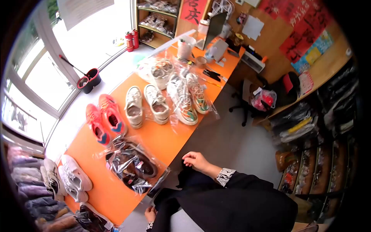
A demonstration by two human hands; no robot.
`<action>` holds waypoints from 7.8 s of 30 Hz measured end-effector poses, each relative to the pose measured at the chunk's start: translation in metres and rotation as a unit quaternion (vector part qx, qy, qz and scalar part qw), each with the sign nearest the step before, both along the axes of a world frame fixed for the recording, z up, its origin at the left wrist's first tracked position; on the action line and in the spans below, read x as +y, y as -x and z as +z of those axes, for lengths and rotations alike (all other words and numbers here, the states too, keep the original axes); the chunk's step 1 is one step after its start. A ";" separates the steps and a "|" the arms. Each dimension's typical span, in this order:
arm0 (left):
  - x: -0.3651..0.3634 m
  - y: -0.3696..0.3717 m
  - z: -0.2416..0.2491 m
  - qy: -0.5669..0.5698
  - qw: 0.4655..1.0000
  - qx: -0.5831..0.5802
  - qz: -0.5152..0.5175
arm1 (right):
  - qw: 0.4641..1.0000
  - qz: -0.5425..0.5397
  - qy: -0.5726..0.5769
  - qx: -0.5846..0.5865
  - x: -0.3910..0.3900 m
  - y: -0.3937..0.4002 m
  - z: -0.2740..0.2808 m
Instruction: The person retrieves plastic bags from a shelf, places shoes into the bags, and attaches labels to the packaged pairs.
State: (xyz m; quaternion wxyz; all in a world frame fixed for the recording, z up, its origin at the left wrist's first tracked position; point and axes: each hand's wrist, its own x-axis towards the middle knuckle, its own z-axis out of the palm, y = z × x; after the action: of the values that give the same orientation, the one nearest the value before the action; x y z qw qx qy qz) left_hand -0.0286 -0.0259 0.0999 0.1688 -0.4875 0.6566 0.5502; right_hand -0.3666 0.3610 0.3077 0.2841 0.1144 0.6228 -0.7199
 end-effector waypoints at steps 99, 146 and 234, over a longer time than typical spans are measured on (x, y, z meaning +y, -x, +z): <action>0.708 0.049 0.425 0.039 -0.631 -0.486 -0.603 | -0.537 -0.575 -0.329 -0.523 0.342 -0.042 0.195; 0.582 0.253 0.369 -0.178 -0.709 -0.429 -0.531 | -0.742 -0.478 -0.245 -0.402 0.187 0.043 0.137; 1.227 -0.365 0.586 -0.653 -0.537 0.023 -0.533 | -0.048 -0.403 -0.544 -0.734 0.585 -0.708 0.293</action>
State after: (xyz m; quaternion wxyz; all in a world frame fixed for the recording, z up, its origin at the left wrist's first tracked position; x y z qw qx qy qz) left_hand 0.3369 1.2008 0.6858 -0.5055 -0.7351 0.4484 -0.0547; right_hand 0.3418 0.9459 0.6009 -0.0912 -0.9288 -0.1066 -0.3429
